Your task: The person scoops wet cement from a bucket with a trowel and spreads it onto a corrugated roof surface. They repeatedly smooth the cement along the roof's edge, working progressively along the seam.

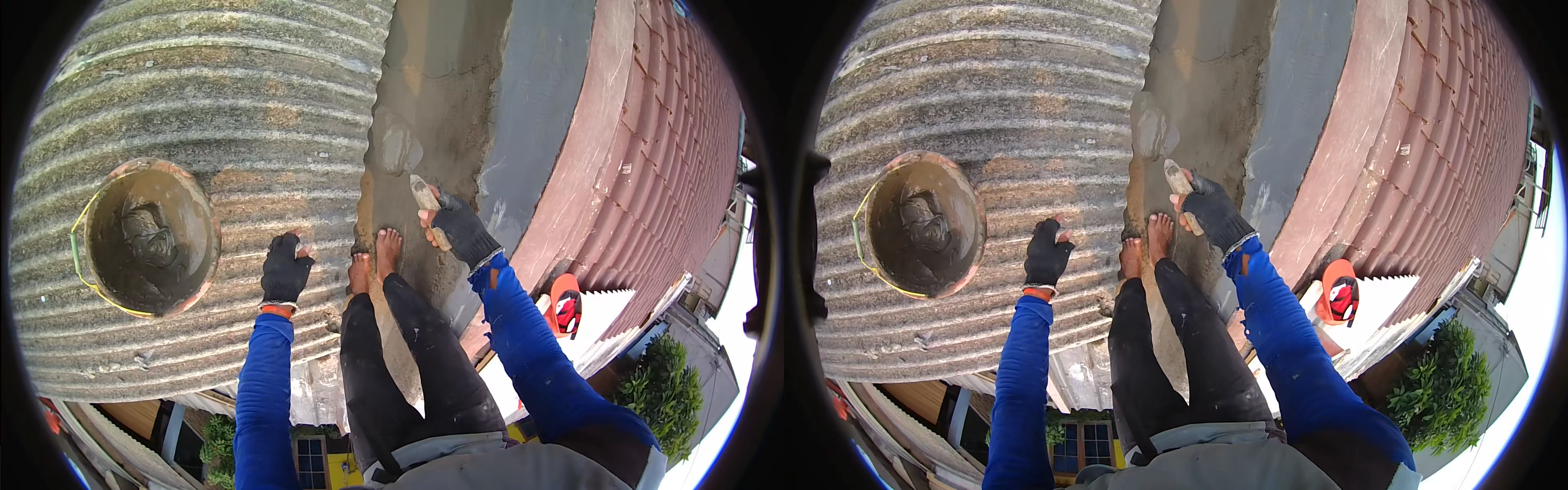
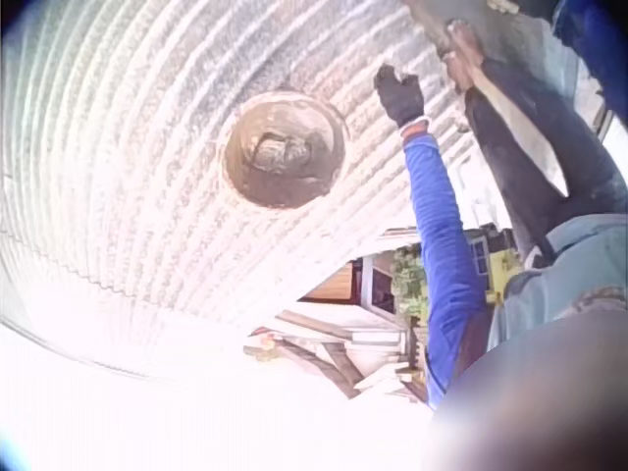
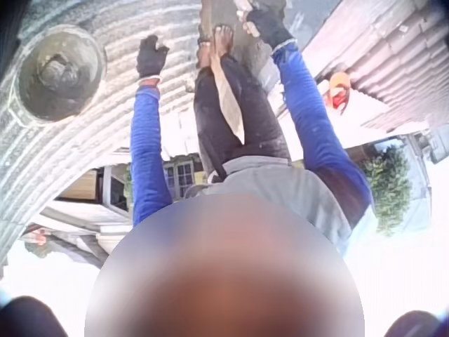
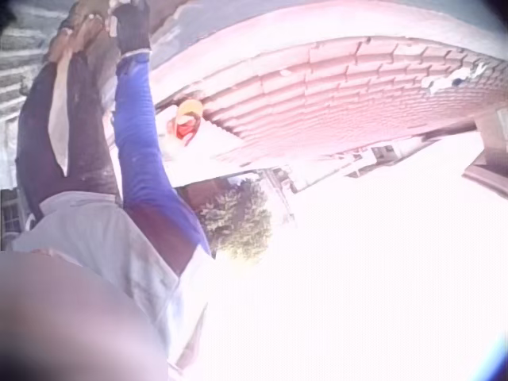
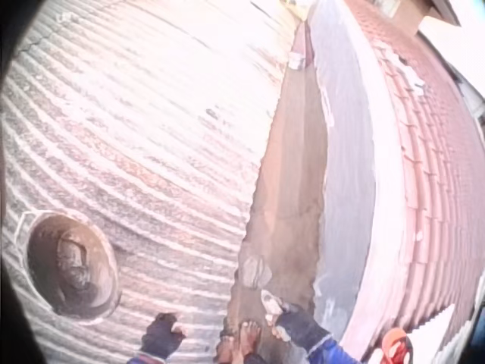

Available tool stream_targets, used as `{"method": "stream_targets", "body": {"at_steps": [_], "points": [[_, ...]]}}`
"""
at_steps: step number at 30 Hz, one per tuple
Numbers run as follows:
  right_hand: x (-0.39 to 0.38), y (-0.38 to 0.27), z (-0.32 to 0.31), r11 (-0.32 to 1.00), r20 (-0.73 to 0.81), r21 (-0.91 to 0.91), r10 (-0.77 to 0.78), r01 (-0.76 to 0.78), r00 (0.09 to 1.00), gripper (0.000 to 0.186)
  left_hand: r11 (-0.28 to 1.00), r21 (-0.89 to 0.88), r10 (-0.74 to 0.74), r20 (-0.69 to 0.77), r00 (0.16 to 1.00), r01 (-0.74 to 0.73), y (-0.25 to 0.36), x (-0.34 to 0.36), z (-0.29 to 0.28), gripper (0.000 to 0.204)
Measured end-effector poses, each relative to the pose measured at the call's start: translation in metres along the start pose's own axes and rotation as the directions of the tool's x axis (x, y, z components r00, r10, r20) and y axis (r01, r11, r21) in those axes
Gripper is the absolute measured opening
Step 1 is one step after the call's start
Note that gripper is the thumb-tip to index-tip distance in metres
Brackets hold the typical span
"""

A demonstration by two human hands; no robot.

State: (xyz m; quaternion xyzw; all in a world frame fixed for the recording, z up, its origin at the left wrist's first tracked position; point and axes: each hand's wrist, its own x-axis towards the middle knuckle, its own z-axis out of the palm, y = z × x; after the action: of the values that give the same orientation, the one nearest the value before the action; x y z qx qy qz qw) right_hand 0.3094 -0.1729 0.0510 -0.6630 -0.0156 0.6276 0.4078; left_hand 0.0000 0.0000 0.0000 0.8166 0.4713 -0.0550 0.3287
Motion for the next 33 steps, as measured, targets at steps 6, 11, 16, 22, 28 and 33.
{"method": "stream_targets", "body": {"at_steps": [6, 11, 16, 22, 28, 33], "points": [[0.182, 0.049, -0.057, 0.924, -0.367, -0.38, -0.192, 0.042, 0.91, 0.044, 0.815, 0.534, 0.391, -0.222, 0.893, -0.224, -0.03, 0.19, 0.01, 0.053], [0.263, 0.082, -0.069, 0.541, -0.365, -0.841, -0.583, 0.011, 0.726, 0.046, 0.477, 0.872, 0.235, -0.244, 0.941, 0.108, -0.062, 0.265, 0.016, 0.068], [0.269, 0.088, -0.061, 0.426, -0.389, -0.889, -0.507, -0.169, 0.769, 0.055, 0.485, 0.857, 0.347, -0.371, 0.861, 0.174, -0.089, 0.277, 0.04, 0.069], [0.269, 0.1, -0.059, 0.499, -0.397, -0.861, -0.542, -0.096, 0.741, 0.053, 0.622, 0.779, 0.434, -0.424, 0.795, 0.076, -0.096, 0.278, 0.044, 0.065], [0.283, 0.109, -0.078, 0.917, -0.485, -0.359, -0.343, 0.175, 0.804, 0.046, 0.579, 0.81, 0.447, -0.412, 0.794, 0.095, -0.093, 0.277, 0.045, 0.063], [0.265, 0.125, -0.093, 0.81, -0.484, -0.585, -0.301, -0.048, 0.822, 0.05, 0.609, 0.79, 0.437, -0.409, 0.801, 0.072, -0.086, 0.274, 0.044, 0.062]]}}
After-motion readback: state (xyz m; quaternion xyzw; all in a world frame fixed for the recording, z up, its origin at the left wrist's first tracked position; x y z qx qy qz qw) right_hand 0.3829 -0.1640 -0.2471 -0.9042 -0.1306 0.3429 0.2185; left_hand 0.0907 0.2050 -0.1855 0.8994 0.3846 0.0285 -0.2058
